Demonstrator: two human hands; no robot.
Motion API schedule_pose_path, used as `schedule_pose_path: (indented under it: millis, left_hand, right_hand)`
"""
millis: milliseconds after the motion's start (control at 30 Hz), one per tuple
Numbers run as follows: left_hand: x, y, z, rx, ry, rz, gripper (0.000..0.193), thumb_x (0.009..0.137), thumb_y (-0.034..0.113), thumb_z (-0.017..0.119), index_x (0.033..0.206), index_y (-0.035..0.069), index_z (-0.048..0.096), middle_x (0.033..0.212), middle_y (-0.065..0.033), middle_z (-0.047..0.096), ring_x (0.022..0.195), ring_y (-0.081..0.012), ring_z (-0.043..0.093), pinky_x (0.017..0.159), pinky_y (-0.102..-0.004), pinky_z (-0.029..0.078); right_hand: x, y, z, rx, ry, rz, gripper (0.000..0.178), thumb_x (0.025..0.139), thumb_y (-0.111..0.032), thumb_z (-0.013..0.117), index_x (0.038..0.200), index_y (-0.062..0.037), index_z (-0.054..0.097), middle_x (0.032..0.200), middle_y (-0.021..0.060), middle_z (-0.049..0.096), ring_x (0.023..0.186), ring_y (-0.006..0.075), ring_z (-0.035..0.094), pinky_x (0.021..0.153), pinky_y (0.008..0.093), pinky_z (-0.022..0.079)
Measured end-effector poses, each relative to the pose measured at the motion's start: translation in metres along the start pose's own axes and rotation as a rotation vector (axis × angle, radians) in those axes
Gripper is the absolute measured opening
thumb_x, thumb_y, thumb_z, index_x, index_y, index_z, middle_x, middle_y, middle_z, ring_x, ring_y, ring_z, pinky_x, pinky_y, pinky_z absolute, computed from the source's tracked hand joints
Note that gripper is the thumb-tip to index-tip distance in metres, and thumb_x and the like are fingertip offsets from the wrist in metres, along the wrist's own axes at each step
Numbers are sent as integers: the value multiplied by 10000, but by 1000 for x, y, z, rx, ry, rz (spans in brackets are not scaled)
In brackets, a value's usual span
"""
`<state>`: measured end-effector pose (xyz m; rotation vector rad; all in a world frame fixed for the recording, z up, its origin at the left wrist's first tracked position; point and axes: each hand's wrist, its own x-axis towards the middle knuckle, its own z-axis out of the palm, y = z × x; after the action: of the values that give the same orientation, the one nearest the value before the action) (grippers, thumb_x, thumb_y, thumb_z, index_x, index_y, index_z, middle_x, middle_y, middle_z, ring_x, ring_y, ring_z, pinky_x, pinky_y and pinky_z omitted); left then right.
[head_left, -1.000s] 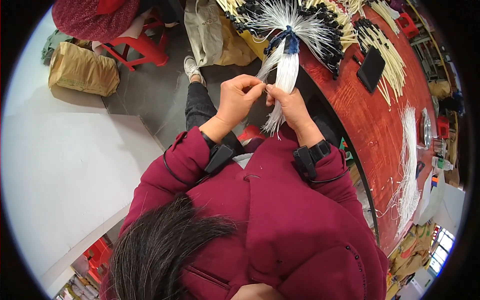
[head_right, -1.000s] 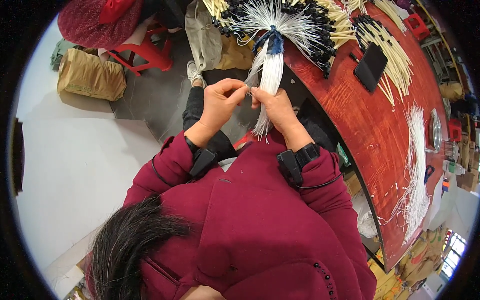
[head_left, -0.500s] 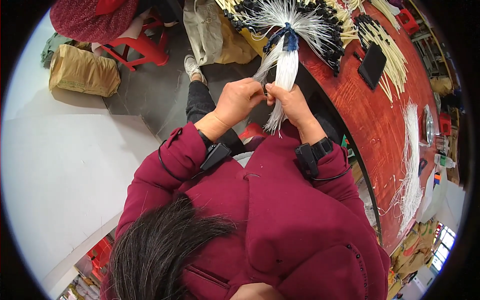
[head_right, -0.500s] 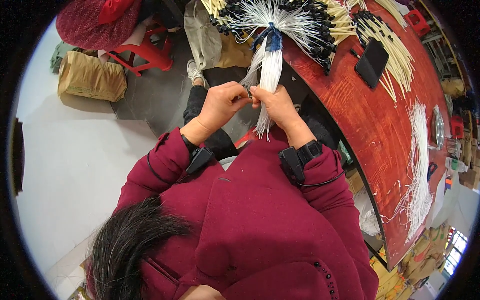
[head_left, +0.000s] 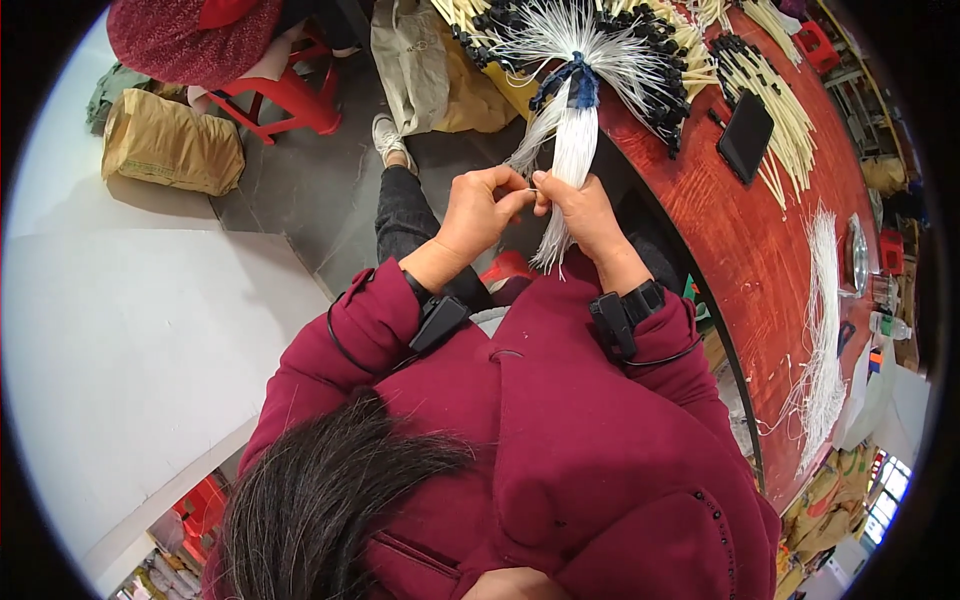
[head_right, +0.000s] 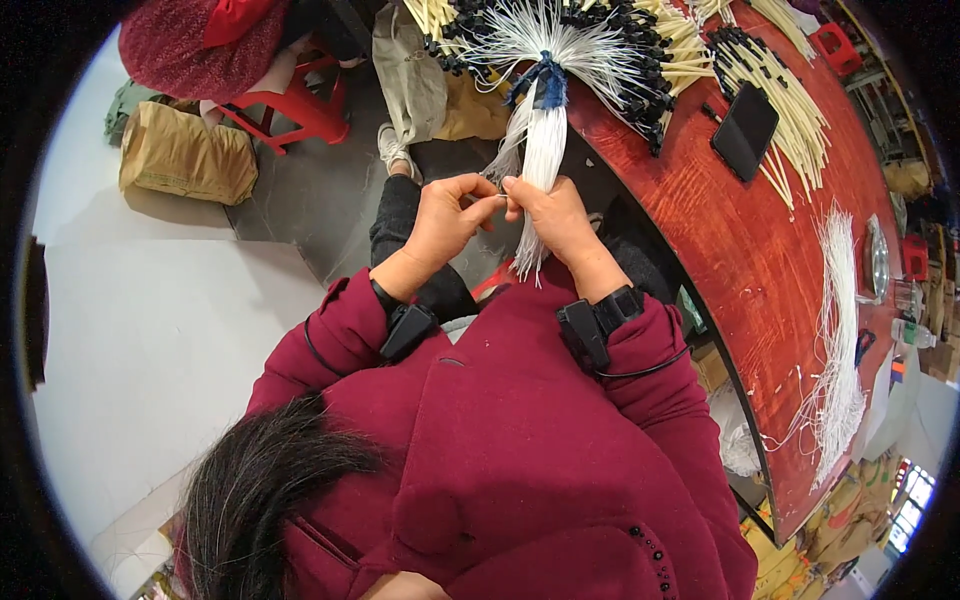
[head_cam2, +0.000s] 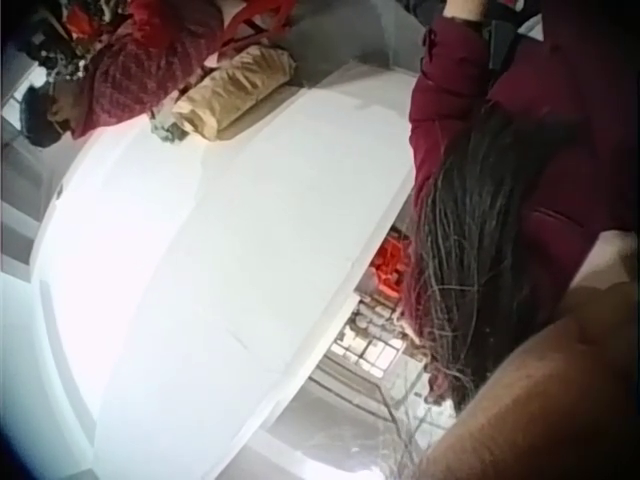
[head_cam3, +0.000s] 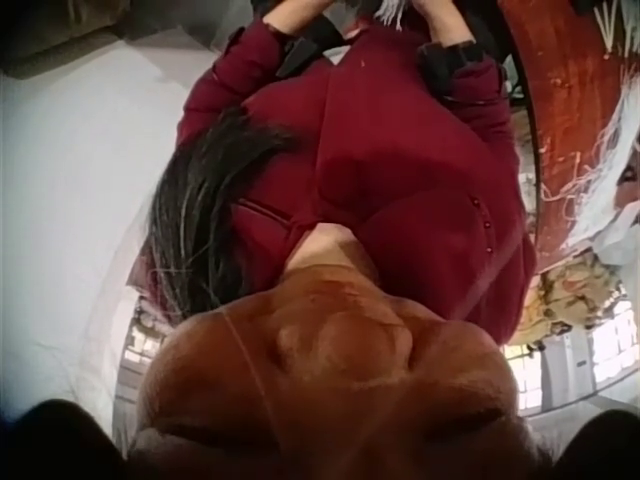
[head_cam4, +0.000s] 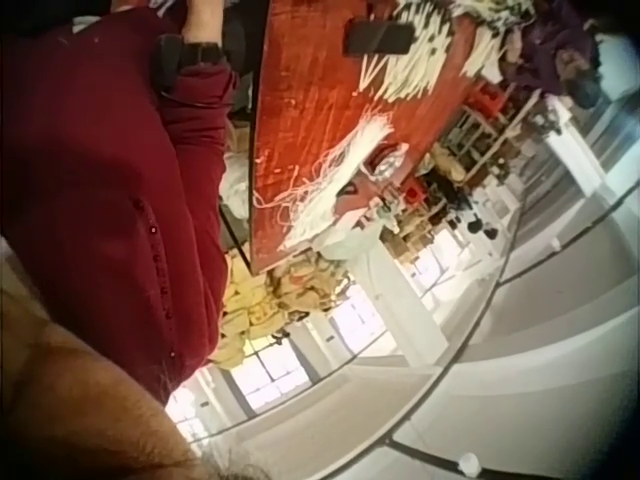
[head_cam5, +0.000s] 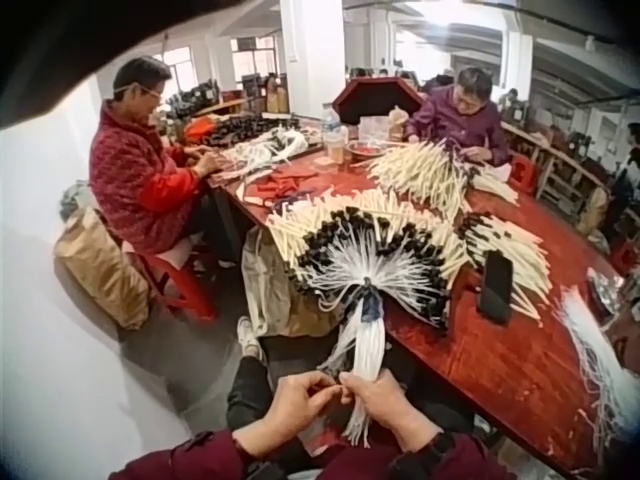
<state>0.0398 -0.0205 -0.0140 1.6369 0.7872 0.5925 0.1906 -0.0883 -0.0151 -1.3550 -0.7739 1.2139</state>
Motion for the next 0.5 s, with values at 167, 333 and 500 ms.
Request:
schedule_pose_path:
  millis: [167,333,500]
  left_hand:
    - [2,2,-10,-155,-149,-147,99,827,100,668,804,24,608,677,-4,618,551,-63,570,460,-196,422]
    - [-1,8,-11,-398,-140,-305,97,836,117,675,833,52,602,737,-1,626,579,-65,570,465,-189,417]
    - [-2,2,-11,-687,-66,-435,115,826,103,690,862,51,593,764,-18,631,606,-83,596,470,-195,463]
  right_hand:
    - [2,1,-2,-33,-2,6,200,862,-187,608,742,-27,615,635,22,581,577,109,551,569,243,424]
    - [1,0,-1,-39,14,13,202,863,-183,607,734,-27,611,628,19,577,572,106,548,564,243,424]
    - [1,-3,-1,-32,4,6,205,864,-182,607,726,-30,606,625,18,574,571,104,545,562,245,426]
